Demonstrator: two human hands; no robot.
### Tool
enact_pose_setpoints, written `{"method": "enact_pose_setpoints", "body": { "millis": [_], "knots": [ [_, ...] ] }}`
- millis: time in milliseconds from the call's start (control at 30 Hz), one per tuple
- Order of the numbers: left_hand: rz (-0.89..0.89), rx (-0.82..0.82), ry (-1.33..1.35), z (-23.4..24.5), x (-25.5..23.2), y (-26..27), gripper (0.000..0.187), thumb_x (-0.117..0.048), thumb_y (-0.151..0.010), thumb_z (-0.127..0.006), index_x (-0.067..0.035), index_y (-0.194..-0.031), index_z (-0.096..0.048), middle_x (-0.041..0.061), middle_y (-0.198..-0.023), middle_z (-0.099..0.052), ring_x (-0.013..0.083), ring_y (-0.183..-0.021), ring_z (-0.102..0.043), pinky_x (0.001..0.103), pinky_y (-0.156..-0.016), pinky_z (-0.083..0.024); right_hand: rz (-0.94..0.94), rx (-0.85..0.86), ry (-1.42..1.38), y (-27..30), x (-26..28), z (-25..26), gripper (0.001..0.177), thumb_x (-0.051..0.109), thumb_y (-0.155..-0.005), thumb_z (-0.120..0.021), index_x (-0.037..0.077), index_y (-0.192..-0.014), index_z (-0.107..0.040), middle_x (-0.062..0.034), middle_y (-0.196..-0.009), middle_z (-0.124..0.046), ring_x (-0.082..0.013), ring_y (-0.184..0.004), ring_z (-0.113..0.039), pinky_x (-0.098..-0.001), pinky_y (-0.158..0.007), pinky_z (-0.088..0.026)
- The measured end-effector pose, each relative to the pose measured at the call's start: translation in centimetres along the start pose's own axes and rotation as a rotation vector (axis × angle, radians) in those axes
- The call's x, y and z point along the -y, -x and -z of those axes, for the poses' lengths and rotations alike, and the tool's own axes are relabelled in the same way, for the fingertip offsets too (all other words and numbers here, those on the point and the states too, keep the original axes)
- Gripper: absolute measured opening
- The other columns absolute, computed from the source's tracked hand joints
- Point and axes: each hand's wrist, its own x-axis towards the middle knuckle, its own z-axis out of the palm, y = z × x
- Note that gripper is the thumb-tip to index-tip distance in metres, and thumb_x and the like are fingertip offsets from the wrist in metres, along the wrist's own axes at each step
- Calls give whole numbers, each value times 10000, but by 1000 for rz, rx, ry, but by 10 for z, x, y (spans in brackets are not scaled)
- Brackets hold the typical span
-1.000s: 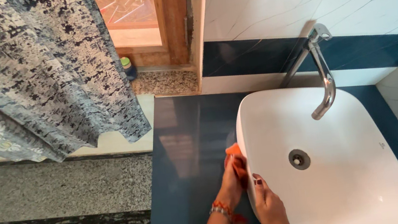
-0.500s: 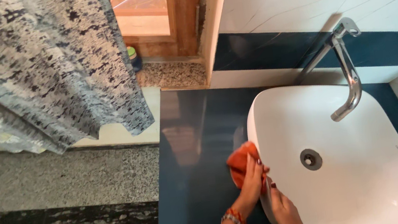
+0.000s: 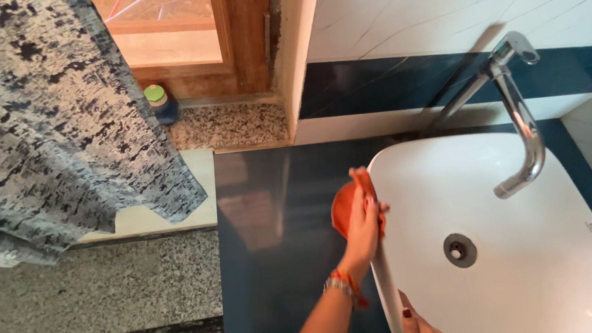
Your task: The person wipes the tiled wall and a metal towel ring with an orange cloth, then wipes the white sink basin and faucet. The person uses the cloth to wipe different parts of the wall and sink in sequence.
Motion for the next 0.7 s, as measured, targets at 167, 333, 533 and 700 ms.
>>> {"method": "enact_pose_setpoints", "body": {
  "millis": [167,333,533,700],
  "knots": [
    [-39,-8,-25,-6,59,99,555,-230,-1150,-386,-18,-1615,-169,143,-1438,-527,152,-1103,-638,308,-1004,-503,-2,-19,16,8,-16,2,628,498,-1029,-308,105,-1420,-603,-180,-1415,-633,-307,-1425,-498,-378,-1168,-332],
    [-740,-111,-833,-9,86,166,575,-116,-1109,-459,26,-1614,-224,287,-1639,-274,425,-1450,-442,449,-1208,-390,22,-16,24,8,-18,1,647,519,-1025,-293,113,-1422,-603,-179,-1419,-630,-310,-1434,-486,-383,-1175,-319],
    [-51,-4,-121,-13,21,131,633,-132,-1018,-504,-6,-1600,-288,270,-1529,-437,455,-1304,-513,448,-1108,-420,62,-22,44,-8,-7,7,670,544,-1020,-275,123,-1425,-603,-177,-1425,-626,-315,-1444,-472,-389,-1183,-304],
    [-331,-98,-437,-7,-39,40,603,-172,-1009,-531,-2,-1556,-343,249,-1463,-518,377,-1345,-536,434,-1113,-406,58,-26,49,-5,-8,7,688,564,-1016,-260,132,-1428,-602,-176,-1429,-623,-319,-1452,-461,-394,-1190,-291]
  ]
}}
